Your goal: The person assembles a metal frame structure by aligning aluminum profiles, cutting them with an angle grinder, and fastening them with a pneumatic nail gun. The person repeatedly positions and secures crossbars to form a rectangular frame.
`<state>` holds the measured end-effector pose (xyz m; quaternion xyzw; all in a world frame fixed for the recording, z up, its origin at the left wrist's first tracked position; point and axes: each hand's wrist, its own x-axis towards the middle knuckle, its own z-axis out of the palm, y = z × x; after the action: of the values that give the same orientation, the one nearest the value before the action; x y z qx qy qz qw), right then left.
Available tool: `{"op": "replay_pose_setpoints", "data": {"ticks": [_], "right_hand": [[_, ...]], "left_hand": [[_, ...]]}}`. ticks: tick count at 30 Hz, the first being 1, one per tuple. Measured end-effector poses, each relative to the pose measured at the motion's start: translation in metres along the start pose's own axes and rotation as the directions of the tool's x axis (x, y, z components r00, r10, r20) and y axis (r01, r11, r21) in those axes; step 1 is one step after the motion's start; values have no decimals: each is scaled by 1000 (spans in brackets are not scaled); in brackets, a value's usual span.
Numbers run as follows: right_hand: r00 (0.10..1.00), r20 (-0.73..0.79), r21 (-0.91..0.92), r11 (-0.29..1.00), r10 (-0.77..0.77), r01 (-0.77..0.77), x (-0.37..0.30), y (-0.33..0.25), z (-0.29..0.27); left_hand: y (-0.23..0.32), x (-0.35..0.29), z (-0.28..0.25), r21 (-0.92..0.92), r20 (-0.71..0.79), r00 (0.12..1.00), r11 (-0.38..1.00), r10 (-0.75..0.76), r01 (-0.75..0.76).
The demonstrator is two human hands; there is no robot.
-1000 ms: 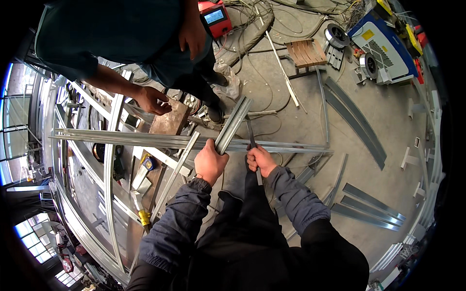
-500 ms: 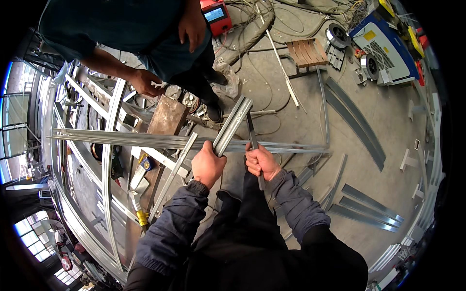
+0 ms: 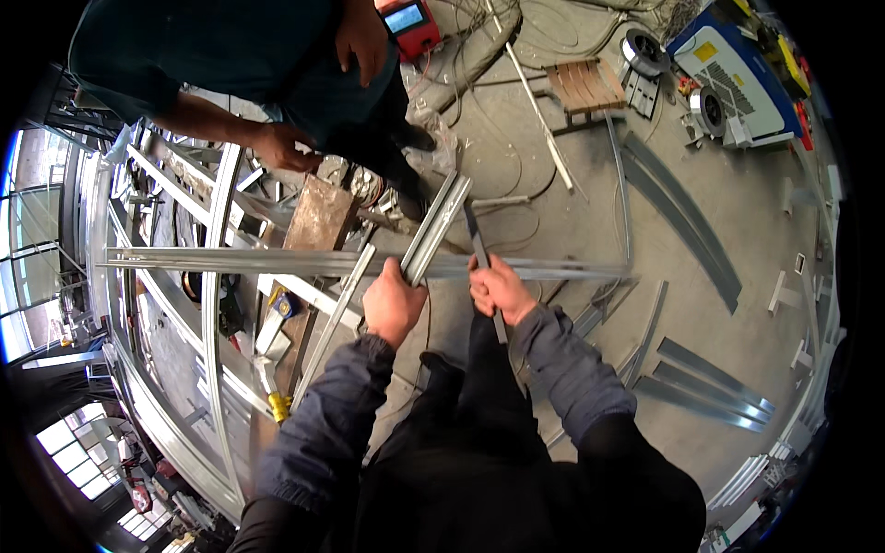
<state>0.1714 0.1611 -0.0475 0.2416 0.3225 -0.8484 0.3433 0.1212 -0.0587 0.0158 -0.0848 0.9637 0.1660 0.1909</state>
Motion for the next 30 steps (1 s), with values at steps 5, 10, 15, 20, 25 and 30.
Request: {"op": "replay_pose_setpoints", "data": {"ticks": [5,10,15,20,25,30], "right_hand": [[988,-120,52,994,98,-92,27,37,-58],[963,-134,123,968,236,-220,3,64,-67],[951,-266,104,986,156,-132,-2,67,-62],[862,-417,-329,932,-290,155,-29,53,-32],[644,-72,-678,511,-762,529,-51,28,-37],[730,149,-774,381,-667,506,-54,-2,9]], "left_hand": [[0,1,3,1,44,999,1000,-10,10],[-4,1,6,-26,65,998,999,-18,20],[-4,-3,-1,-103,69,998,995,11,-4],[-23,-9,2,-197,-35,979,958,203,-206],[-63,-73,-33,-176,-181,929,919,322,-353],[-154,-200,-61,-520,-10,989,844,150,-133]]}}
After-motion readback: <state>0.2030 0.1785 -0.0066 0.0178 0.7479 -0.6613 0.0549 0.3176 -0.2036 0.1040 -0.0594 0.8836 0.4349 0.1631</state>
